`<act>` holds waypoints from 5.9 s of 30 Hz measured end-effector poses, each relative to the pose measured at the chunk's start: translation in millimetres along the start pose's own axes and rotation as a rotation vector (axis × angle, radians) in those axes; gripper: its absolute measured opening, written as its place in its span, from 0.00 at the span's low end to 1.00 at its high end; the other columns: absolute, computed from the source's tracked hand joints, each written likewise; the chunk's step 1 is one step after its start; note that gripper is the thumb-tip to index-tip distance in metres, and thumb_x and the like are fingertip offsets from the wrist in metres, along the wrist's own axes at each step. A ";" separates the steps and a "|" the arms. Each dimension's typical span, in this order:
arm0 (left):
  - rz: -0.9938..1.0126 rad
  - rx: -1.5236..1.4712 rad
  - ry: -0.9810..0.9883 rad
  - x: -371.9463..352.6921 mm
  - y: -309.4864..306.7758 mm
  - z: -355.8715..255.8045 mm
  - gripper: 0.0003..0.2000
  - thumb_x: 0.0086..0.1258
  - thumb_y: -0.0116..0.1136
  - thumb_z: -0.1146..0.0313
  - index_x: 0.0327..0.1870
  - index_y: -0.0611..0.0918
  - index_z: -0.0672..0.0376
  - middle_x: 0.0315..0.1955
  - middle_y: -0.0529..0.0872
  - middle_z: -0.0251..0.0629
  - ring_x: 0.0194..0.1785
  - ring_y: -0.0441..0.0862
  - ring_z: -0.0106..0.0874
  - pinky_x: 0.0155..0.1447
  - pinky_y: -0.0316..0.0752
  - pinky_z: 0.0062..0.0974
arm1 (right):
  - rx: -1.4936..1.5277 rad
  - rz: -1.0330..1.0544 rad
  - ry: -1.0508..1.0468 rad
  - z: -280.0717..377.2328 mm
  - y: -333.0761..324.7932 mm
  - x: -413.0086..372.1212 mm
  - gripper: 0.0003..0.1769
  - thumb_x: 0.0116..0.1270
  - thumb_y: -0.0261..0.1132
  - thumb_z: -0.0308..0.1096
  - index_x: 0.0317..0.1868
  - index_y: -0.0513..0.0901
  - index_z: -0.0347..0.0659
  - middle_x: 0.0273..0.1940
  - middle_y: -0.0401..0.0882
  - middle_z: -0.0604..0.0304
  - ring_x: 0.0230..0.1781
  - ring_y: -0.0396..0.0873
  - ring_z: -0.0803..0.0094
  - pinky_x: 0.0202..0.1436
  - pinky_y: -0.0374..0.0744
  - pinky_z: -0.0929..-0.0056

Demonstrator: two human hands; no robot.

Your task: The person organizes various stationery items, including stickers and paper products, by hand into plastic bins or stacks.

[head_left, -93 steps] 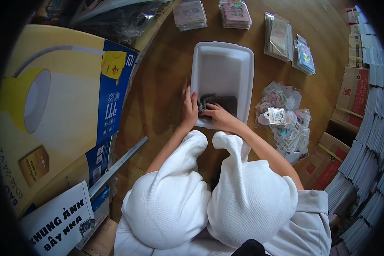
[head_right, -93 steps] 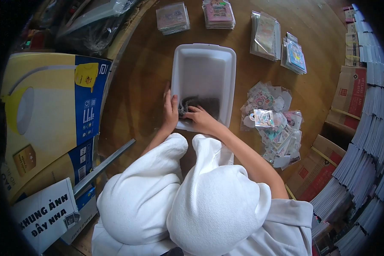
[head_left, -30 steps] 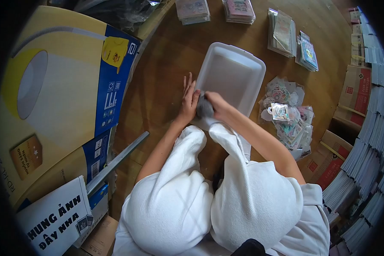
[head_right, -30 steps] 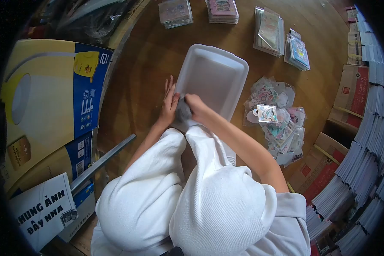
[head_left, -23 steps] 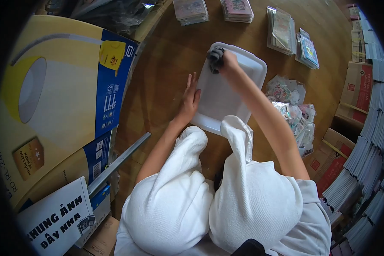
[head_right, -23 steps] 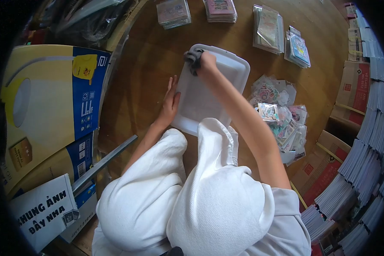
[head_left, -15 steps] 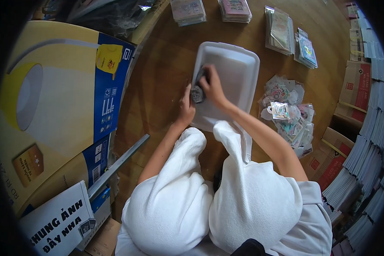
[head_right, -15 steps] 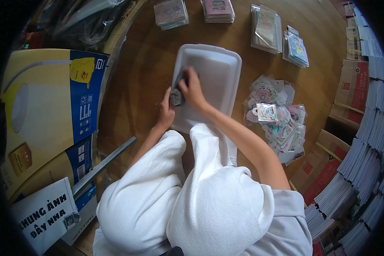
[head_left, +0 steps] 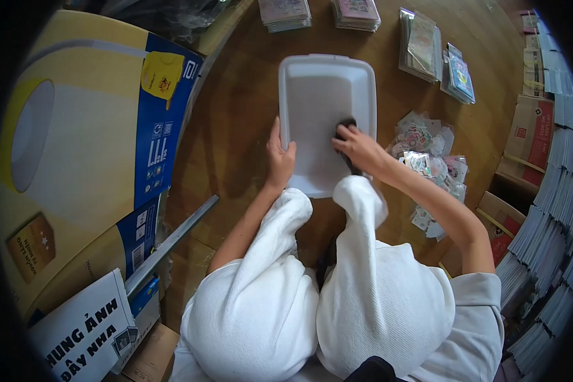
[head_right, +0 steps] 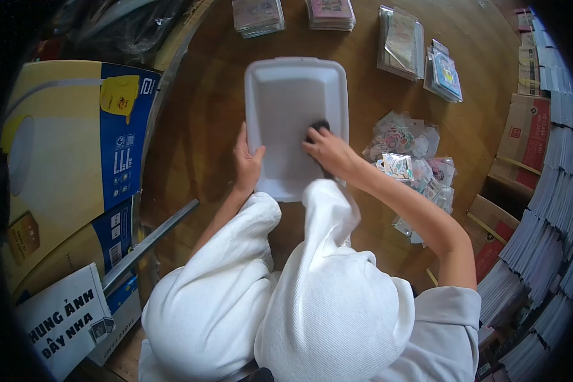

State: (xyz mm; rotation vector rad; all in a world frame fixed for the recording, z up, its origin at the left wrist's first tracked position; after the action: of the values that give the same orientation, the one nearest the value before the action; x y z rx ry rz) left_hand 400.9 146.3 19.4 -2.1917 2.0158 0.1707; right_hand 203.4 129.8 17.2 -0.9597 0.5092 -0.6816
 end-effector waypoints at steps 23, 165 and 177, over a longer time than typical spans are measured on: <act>0.201 0.290 0.369 16.9 24.9 -147.2 0.40 0.49 0.43 0.89 0.72 0.64 0.59 0.72 0.63 0.41 0.75 0.59 0.35 0.74 0.57 0.32 | 0.248 -1.213 0.733 -66.2 -139.4 -159.1 0.18 0.45 0.52 0.14 0.39 0.76 0.33 0.37 0.75 0.54 0.41 0.77 0.61 0.51 0.73 0.73; 0.267 0.812 0.541 148.5 8.9 -29.8 0.49 0.43 0.77 0.68 0.69 0.59 0.61 0.65 0.64 0.52 0.69 0.60 0.51 0.71 0.57 0.46 | 0.133 -0.573 0.207 -82.0 -84.2 108.9 0.54 0.38 0.81 0.55 0.59 0.65 0.34 0.56 0.66 0.49 0.59 0.63 0.51 0.64 0.63 0.54; 0.244 0.677 0.426 151.9 13.0 -22.9 0.44 0.45 0.74 0.73 0.66 0.62 0.61 0.63 0.65 0.53 0.68 0.62 0.52 0.69 0.60 0.45 | 0.312 -0.650 0.271 -64.6 -88.8 84.1 0.57 0.44 0.80 0.41 0.70 0.55 0.32 0.60 0.65 0.43 0.63 0.63 0.46 0.67 0.66 0.55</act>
State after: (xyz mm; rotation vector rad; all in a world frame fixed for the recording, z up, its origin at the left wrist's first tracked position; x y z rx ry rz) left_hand 400.4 -7.8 12.4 -1.6371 2.0989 -0.8869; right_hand 191.6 -2.7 54.8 -0.7332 0.3048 -1.4468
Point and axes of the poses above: each hand's wrist, its own x-axis towards the middle knuckle, its own y-axis out of the palm, z = x × y, the point moved 4 cm from there along x, towards the middle knuckle
